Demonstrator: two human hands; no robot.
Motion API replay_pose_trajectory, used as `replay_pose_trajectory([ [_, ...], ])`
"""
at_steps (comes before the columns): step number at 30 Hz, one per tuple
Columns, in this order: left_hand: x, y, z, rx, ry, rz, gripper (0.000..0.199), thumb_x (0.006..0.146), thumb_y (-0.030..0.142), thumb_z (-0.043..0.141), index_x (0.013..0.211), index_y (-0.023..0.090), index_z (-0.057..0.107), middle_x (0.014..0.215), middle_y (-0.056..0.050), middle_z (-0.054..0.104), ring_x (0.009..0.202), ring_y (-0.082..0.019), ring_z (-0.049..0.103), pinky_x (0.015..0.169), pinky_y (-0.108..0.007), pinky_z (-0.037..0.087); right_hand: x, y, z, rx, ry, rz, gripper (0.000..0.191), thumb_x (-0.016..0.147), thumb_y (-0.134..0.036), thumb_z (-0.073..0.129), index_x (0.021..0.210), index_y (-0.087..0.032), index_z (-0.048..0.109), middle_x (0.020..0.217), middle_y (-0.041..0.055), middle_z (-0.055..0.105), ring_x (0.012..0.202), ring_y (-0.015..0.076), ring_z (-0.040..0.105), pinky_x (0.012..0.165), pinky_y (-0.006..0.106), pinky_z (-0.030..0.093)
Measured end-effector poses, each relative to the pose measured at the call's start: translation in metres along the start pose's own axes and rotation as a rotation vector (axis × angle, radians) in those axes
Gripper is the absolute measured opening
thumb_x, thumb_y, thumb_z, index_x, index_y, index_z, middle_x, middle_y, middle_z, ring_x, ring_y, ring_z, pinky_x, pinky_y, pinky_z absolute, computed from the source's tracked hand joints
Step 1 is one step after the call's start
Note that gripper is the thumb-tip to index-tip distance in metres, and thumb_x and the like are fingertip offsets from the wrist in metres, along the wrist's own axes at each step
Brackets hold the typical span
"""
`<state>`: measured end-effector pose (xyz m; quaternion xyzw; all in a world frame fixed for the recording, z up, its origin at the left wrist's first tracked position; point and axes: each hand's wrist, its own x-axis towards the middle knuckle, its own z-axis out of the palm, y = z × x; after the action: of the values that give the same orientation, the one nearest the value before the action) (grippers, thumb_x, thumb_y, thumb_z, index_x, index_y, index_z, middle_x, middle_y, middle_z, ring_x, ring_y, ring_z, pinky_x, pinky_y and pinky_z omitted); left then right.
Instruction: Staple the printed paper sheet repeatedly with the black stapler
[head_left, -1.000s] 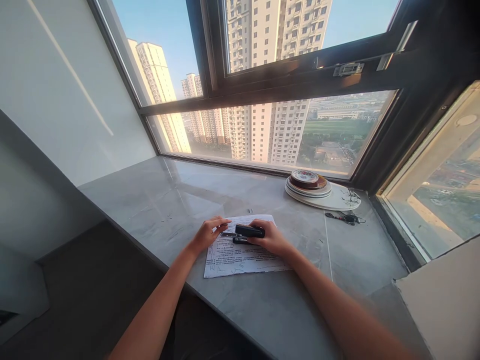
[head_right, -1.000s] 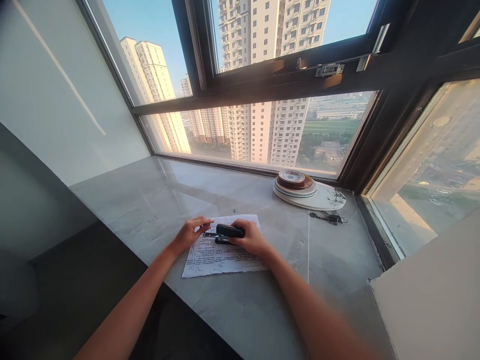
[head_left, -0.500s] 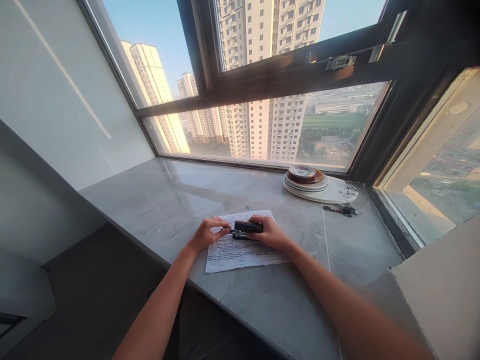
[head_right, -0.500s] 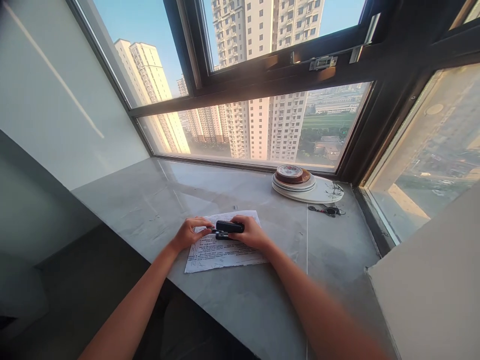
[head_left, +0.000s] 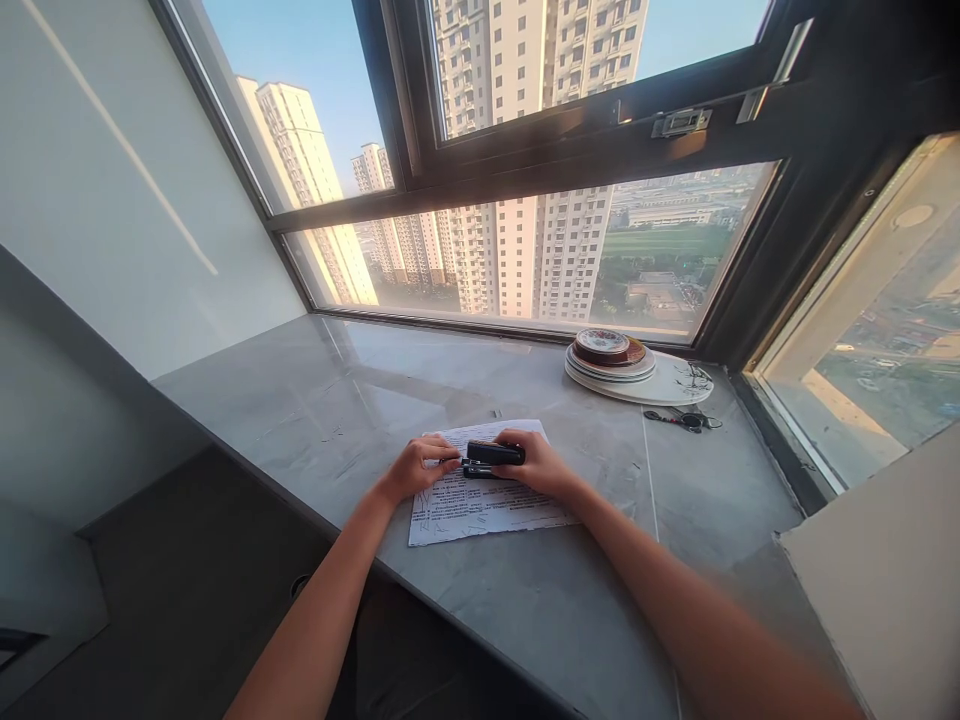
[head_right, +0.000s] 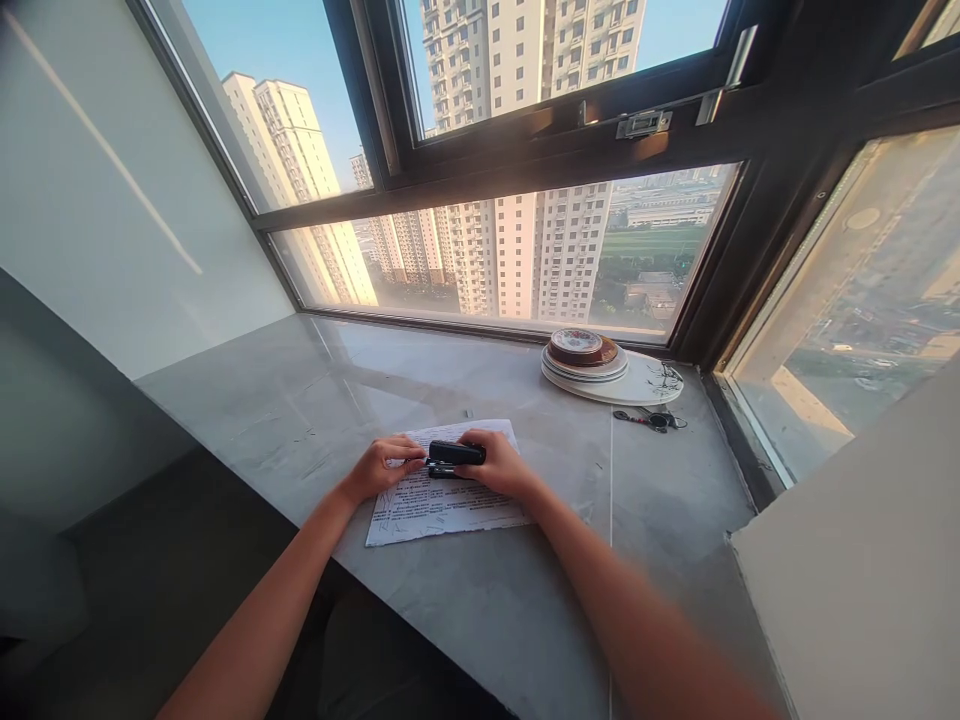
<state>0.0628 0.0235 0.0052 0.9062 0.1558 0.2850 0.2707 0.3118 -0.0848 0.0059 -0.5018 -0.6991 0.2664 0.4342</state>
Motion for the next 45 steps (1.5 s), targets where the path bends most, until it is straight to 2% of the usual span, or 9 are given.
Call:
replay_pose_trajectory([
  [11,0.000,-0.001,-0.001,0.092,-0.023,0.064,0.020,0.091,0.034,0.067,0.104,0.024,0.079,0.098,-0.008,0.078,0.090,-0.022,0.071,0.092,-0.039,0.048,0.001,0.002,0.000,0.016,-0.016,0.009,0.019,0.074,-0.030,0.075,0.086,-0.018,0.066,0.079,-0.0034,0.061,0.076,0.0145,0.054,0.067,0.024,0.037],
  [20,-0.008,0.002,-0.021,-0.212,-0.015,-0.171,0.025,0.087,0.034,0.070,0.107,0.021,0.079,0.098,-0.009,0.076,0.091,-0.022,0.068,0.082,-0.033,0.053,-0.002,-0.001,-0.010,0.142,0.069,0.051,0.020,0.070,-0.031,0.077,0.083,-0.016,0.070,0.077,-0.0024,0.058,0.074,0.0149,0.052,0.066,0.025,0.037],
  [26,-0.002,0.005,-0.009,-0.156,-0.013,-0.119,0.031,0.070,0.036,0.086,0.095,0.021,0.079,0.085,-0.003,0.072,0.083,-0.019,0.062,0.084,-0.032,0.049,-0.004,-0.010,0.005,0.091,-0.087,-0.113,0.022,0.073,-0.030,0.079,0.089,-0.017,0.071,0.084,-0.0004,0.061,0.076,0.0149,0.055,0.069,0.025,0.039],
  [32,-0.001,0.004,-0.002,-0.092,-0.067,-0.090,0.029,0.073,0.039,0.082,0.096,0.022,0.078,0.087,-0.003,0.071,0.084,-0.018,0.060,0.086,-0.032,0.046,-0.003,-0.017,0.016,0.006,-0.187,-0.157,0.026,0.079,-0.033,0.076,0.098,-0.020,0.065,0.090,-0.0009,0.061,0.083,0.0156,0.055,0.074,0.025,0.040],
  [36,-0.002,-0.003,-0.008,-0.125,0.052,-0.159,0.034,0.072,0.042,0.083,0.099,0.022,0.076,0.090,-0.003,0.072,0.083,-0.018,0.060,0.083,-0.031,0.047,-0.002,-0.018,0.003,-0.011,-0.285,-0.100,0.028,0.082,-0.040,0.072,0.099,-0.020,0.063,0.092,-0.0003,0.061,0.083,0.0161,0.054,0.074,0.025,0.041],
  [39,-0.003,-0.012,-0.013,-0.073,0.260,-0.267,0.026,0.086,0.044,0.068,0.092,0.020,0.076,0.085,-0.003,0.073,0.078,-0.017,0.059,0.079,-0.029,0.045,-0.009,-0.013,-0.019,-0.016,-0.360,-0.054,0.035,0.081,-0.048,0.072,0.100,-0.020,0.063,0.094,0.0006,0.061,0.083,0.0172,0.055,0.074,0.027,0.044],
  [41,-0.003,-0.017,-0.015,-0.025,0.367,-0.332,0.032,0.093,0.046,0.058,0.087,0.019,0.075,0.079,-0.003,0.072,0.074,-0.016,0.059,0.074,-0.028,0.043,-0.020,-0.003,-0.037,-0.014,-0.380,-0.014,0.042,0.081,-0.055,0.070,0.103,-0.020,0.065,0.097,0.0021,0.063,0.086,0.0192,0.057,0.076,0.029,0.046],
  [43,-0.003,-0.021,-0.016,-0.002,0.409,-0.368,0.038,0.095,0.047,0.051,0.086,0.019,0.075,0.075,-0.002,0.072,0.071,-0.016,0.059,0.070,-0.027,0.041,-0.030,0.013,-0.055,0.047,-0.317,0.041,0.048,0.084,-0.063,0.063,0.105,-0.020,0.067,0.103,0.0055,0.065,0.093,0.0230,0.060,0.080,0.033,0.050],
  [45,-0.003,-0.024,-0.016,0.004,0.427,-0.386,0.041,0.096,0.048,0.048,0.086,0.019,0.074,0.073,-0.002,0.071,0.069,-0.016,0.059,0.068,-0.027,0.041,-0.035,0.030,-0.070,0.136,-0.054,0.080,0.056,0.096,-0.066,0.037,0.101,-0.019,0.068,0.104,0.0089,0.066,0.097,0.0245,0.061,0.081,0.036,0.052],
])
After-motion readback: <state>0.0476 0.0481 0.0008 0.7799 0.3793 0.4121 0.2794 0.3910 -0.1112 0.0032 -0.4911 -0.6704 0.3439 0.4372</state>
